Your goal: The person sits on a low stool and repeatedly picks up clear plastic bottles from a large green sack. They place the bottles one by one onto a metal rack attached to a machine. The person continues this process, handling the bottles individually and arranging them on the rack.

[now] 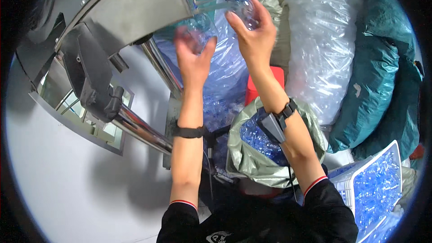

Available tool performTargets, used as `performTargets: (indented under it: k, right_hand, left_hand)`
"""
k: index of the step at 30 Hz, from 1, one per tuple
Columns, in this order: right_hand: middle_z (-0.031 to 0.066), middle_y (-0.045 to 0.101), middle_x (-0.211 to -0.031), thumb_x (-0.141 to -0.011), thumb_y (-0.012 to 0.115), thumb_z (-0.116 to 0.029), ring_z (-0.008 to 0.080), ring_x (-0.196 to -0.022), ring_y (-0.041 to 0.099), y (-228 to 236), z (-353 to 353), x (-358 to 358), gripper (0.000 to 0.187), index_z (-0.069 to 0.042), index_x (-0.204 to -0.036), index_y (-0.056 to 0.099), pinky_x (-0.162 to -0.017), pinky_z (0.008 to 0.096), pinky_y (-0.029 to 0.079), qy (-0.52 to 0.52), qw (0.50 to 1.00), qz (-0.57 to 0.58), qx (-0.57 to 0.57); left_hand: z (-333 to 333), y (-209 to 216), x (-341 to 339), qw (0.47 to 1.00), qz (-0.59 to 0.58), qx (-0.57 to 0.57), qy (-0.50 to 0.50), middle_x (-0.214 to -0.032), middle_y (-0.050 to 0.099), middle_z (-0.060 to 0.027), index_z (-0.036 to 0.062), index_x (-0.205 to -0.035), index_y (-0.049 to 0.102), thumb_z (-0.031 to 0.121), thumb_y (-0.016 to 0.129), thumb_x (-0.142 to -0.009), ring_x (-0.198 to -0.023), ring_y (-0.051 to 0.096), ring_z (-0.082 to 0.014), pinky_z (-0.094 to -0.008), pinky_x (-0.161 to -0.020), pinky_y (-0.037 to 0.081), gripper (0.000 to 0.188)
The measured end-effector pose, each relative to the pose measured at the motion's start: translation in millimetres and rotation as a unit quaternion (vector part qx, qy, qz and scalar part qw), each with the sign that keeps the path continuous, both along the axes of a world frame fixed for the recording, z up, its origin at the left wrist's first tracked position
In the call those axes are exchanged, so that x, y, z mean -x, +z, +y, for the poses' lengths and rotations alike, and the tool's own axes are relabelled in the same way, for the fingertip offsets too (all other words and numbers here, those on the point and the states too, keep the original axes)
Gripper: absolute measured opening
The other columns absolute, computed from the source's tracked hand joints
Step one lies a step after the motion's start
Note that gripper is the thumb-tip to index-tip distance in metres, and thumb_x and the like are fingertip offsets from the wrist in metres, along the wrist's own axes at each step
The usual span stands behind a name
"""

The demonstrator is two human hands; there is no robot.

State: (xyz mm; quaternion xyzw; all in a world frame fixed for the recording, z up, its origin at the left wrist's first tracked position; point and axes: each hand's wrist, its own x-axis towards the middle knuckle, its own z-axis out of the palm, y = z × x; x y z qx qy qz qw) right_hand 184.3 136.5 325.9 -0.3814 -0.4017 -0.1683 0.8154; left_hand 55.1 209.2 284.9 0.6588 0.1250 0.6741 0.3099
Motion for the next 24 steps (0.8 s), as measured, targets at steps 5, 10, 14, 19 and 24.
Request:
performTargets:
  k: [5, 10, 14, 19, 24]
  right_hand:
    - [0.0161, 0.063, -0.131, -0.091, 0.08, -0.028, 0.0233, -0.115, 0.062, -11, -34, -30, 0.066, 0.004, -0.142, 0.053, -0.1, 0.035, 0.049, 0.01, 0.997, 0.056, -0.052]
    - [0.0196, 0.052, -0.144, -0.101, 0.069, -0.018, 0.0169, -0.123, 0.056, -25, -40, -35, 0.067, 0.004, -0.154, 0.034, -0.095, 0.0285, 0.052, -0.084, 0.995, 0.061, 0.007]
    - [0.0214, 0.049, -0.142, -0.087, 0.084, -0.019, 0.0261, -0.128, 0.054, -29, -41, -23, 0.087, 0.004, -0.152, 0.029, -0.101, 0.0356, 0.05, 0.033, 0.998, 0.05, -0.037]
    - [0.0134, 0.057, -0.128, -0.079, 0.09, -0.016, 0.0223, -0.115, 0.061, -14, -37, -18, 0.073, 0.001, -0.134, 0.046, -0.097, 0.034, 0.052, 0.057, 0.993, 0.098, -0.045]
    - [0.0108, 0.064, -0.117, -0.075, 0.093, -0.017, 0.0193, -0.11, 0.062, -5, 0, 8, 0.064, -0.001, -0.126, 0.057, -0.096, 0.0334, 0.052, 0.042, 0.998, 0.014, -0.039]
  left_hand:
    - [-14, 31, -24, 0.996, 0.068, 0.001, 0.05, -0.111, 0.067, -0.0136, 0.0032, -0.117, 0.059, 0.025, 0.084, -0.081, -0.098, 0.067, -0.0275, -0.0373, -0.084, 0.054, 0.049]
    - [-21, 41, -11, 0.954, 0.239, -0.102, 0.148, -0.109, 0.066, -0.0229, -0.0008, -0.118, 0.056, 0.035, 0.085, -0.074, -0.099, 0.066, -0.0409, -0.0473, -0.087, 0.053, 0.064]
    - [-26, 56, -25, 0.953, 0.276, -0.099, 0.073, -0.107, 0.072, -0.0155, 0.0009, -0.12, 0.058, 0.036, 0.084, -0.08, -0.083, 0.072, -0.0251, -0.0366, -0.074, 0.057, 0.059]
    - [-27, 44, -27, 0.988, 0.13, 0.002, -0.084, -0.106, 0.068, -0.0117, 0.0001, -0.12, 0.055, 0.028, 0.075, -0.093, -0.068, 0.07, -0.02, -0.0321, -0.059, 0.059, 0.044]
    - [-35, -9, 15, 0.918, -0.176, 0.176, -0.308, -0.135, 0.051, -0.0126, 0.01, -0.144, 0.041, 0.045, 0.071, -0.096, -0.116, 0.062, -0.0295, -0.048, -0.091, 0.057, 0.066]
